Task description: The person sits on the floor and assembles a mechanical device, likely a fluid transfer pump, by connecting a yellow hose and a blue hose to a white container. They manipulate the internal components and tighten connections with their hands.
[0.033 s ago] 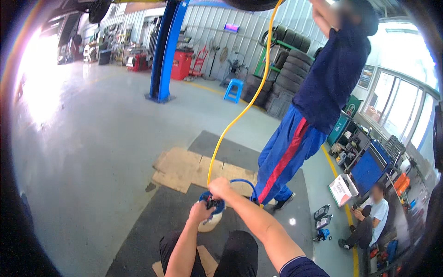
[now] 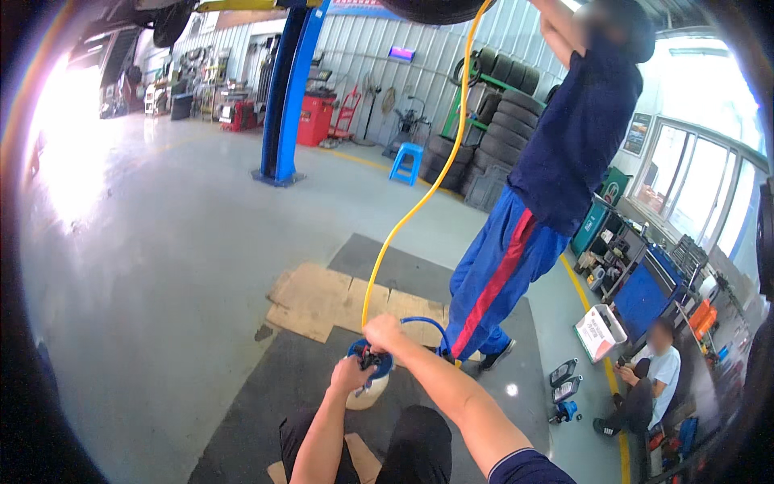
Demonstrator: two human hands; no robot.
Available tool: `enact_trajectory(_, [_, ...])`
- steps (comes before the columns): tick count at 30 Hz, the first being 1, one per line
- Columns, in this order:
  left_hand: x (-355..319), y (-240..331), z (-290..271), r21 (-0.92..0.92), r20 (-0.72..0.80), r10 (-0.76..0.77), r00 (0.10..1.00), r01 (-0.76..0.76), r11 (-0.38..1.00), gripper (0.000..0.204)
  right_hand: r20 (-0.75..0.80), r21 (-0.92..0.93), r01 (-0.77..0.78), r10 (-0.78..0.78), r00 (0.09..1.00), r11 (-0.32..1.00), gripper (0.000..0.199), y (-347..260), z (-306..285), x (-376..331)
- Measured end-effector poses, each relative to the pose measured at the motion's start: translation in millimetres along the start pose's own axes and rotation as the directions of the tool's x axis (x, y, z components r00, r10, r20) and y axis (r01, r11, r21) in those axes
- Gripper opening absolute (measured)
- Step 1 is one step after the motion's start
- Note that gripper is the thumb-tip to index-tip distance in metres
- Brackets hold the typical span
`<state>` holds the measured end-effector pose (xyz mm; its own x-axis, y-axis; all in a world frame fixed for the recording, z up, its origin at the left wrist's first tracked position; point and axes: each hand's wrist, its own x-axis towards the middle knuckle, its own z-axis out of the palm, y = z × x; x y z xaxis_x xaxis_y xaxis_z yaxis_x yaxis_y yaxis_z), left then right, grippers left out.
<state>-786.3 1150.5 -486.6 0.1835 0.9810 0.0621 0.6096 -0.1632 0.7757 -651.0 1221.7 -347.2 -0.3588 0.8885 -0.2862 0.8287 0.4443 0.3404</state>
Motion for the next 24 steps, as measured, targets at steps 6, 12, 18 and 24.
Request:
enact_trajectory(6, [-4, 4, 9, -0.007, 0.032, -0.025, 0.999, 0.025, 1.000, 0.062, -0.017, 0.002, -0.008, 0.008, 1.000, 1.000, 0.031, 3, 9, -9])
enact_trajectory(12, [-8, 4, 6, -0.022, 0.002, -0.026, 1.000, 0.026, 0.999, 0.061, -0.041, -0.007, 0.030, -0.030, 0.999, 1.000, 0.033, 1, 10, -8])
enact_trajectory(18, [-4, 2, 8, -0.014, 0.012, -0.007, 1.000, 0.007, 1.000, 0.063, -0.041, 0.021, 0.005, -0.004, 0.999, 1.000, 0.033, 4, 14, -5])
enact_trajectory(24, [-3, -3, 13, -0.007, 0.032, -0.022, 0.999, 0.022, 1.000, 0.066, -0.010, 0.044, 0.003, -0.003, 1.000, 0.999, 0.032, 3, 12, -4])
